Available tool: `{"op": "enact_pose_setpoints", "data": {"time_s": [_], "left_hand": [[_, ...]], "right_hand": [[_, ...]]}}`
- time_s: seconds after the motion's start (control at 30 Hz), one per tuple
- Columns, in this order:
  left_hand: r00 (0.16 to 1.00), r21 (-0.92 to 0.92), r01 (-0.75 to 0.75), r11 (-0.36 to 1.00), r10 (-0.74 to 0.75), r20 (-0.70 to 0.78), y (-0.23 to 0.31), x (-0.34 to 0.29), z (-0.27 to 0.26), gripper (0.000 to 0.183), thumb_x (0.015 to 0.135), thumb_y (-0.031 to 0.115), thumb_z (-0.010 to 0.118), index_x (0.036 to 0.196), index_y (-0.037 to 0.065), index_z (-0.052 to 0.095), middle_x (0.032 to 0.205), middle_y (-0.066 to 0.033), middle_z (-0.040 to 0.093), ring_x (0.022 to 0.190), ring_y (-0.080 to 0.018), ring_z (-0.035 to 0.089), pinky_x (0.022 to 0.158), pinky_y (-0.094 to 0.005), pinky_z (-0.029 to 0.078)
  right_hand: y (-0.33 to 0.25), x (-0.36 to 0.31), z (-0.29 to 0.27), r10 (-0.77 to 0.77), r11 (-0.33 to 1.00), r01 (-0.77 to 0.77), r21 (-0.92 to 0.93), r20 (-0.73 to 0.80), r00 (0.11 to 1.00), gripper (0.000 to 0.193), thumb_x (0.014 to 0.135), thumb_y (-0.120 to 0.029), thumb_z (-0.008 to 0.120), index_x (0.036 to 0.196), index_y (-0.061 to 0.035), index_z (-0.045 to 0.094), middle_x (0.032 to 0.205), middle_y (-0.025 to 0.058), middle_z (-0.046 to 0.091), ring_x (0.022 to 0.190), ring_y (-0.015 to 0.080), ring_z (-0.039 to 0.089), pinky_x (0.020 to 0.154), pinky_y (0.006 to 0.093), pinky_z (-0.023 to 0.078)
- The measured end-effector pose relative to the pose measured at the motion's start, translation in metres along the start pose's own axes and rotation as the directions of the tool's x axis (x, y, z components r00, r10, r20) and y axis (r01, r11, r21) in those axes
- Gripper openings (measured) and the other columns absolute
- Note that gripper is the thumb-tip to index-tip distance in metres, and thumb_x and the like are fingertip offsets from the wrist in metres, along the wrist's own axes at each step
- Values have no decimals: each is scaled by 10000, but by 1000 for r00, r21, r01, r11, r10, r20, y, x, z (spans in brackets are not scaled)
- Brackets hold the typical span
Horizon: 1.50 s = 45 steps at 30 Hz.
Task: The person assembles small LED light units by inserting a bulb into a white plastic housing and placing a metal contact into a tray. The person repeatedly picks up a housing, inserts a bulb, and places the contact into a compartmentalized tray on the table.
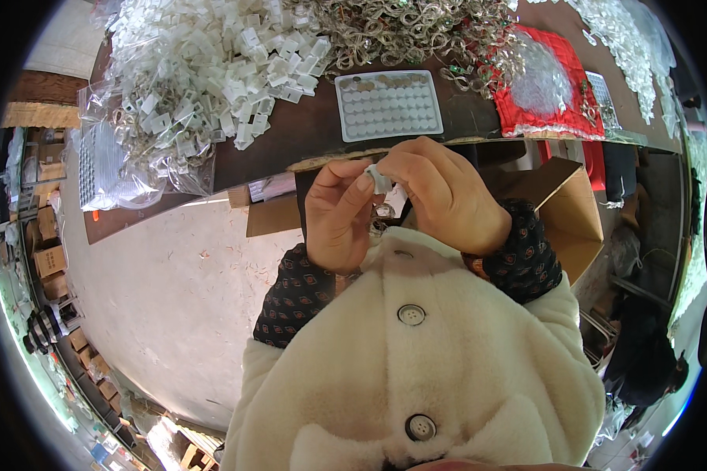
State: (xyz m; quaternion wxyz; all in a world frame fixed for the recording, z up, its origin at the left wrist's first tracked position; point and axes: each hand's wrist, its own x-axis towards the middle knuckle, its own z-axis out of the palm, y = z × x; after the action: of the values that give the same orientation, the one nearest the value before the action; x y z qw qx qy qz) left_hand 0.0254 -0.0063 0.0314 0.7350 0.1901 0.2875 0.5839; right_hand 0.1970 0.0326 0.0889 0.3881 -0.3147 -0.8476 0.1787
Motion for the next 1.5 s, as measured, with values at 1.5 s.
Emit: {"op": "enact_pose_setpoints", "data": {"time_s": [1.5], "left_hand": [[998,2,-53,999,52,42,-6,5,-11,176,946,45,647,1117,47,606,1040,-84,686,929,-149,656,816,-310,542]], "right_hand": [[13,-14,13,239,944,-222,244,-42,970,218,845,54,670,1046,-32,671,1053,118,729,888,240,695,782,337,562]]}}
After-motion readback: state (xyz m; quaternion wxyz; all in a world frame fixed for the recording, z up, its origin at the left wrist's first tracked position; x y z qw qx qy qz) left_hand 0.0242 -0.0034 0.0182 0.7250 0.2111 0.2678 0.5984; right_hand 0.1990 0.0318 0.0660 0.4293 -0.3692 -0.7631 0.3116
